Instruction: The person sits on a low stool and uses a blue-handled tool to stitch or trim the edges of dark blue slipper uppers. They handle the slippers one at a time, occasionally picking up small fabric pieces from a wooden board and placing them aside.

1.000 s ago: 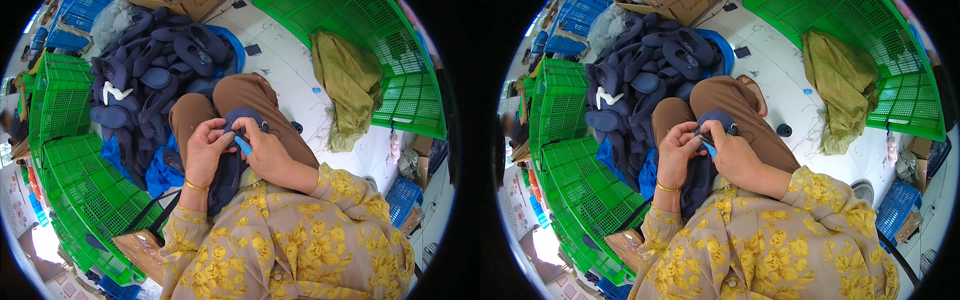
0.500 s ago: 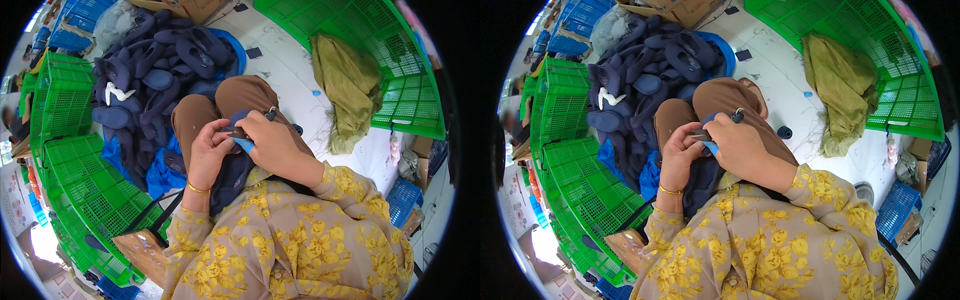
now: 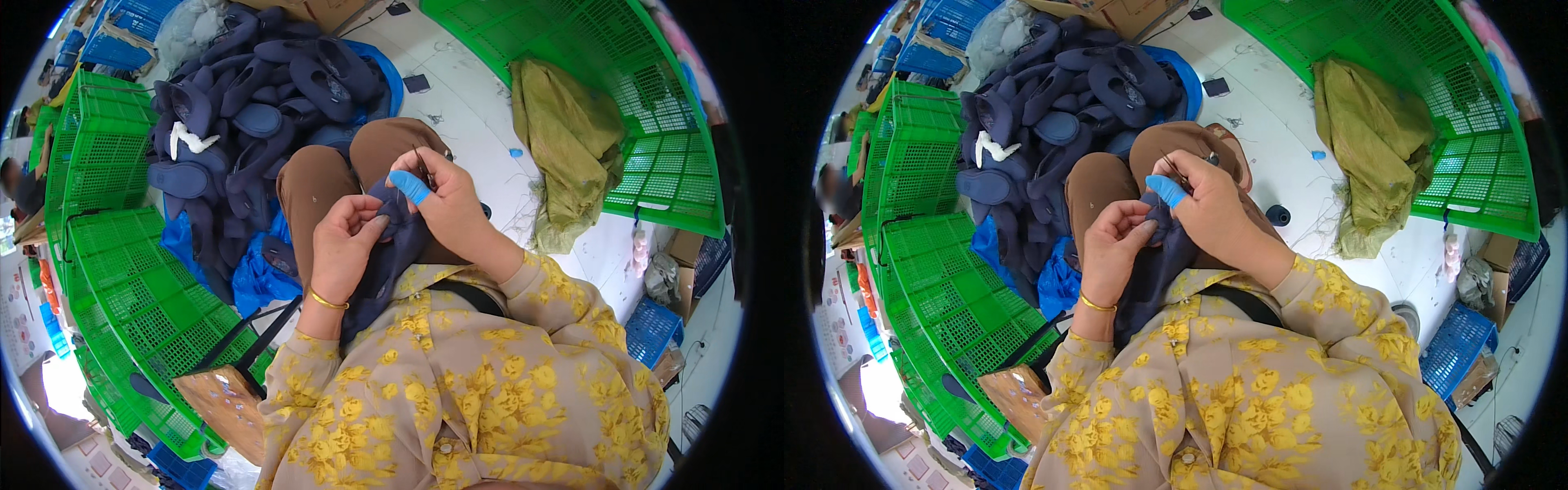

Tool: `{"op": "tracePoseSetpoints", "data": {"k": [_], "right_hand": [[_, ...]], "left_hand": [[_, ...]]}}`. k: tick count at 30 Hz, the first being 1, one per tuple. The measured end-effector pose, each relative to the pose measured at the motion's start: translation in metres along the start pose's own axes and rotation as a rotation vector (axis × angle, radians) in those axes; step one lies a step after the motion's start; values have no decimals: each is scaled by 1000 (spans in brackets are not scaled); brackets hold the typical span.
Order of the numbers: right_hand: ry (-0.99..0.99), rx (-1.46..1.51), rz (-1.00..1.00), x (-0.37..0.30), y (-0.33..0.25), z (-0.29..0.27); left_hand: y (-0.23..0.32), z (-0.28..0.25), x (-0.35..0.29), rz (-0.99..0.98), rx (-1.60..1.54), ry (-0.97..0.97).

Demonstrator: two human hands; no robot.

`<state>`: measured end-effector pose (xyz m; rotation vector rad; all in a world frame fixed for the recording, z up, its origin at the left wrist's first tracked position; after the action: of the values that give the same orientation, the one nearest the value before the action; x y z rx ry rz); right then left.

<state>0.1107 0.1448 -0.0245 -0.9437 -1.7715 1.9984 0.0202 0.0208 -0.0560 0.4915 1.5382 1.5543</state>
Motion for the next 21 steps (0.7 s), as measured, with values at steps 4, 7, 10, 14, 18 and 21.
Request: {"op": "tracePoseSetpoints", "data": {"k": [4,7,10,14,18,21], "right_hand": [[-174,397,239,-8,-6,-3],[-203,415,93,-14,-44,-6],[-107,366,-46,-24,-98,-30],[-308,466,-385,-50,-158,-91],[-498,551,-318,-68,-143,-69],[-866,575,-336,-85,-129,-47]], "left_hand": [[1,-1,0,-17,93,12],[1,5,0,24,187,-1],[2,5,1,74,326,-12],[12,5,-2,82,468,4],[15,5,0,164,556,77],[23,11,-4,406,715,100]]}}
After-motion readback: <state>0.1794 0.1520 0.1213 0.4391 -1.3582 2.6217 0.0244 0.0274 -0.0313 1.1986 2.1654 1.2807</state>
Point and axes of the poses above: each hand's wrist, its own x-axis towards the middle knuckle, its own z-axis out of the palm, y = z × x, the point moved 7 cm from there along x, towards the middle knuckle, and after that the axes turned 7 degrees about z, right-handed, at the moved point
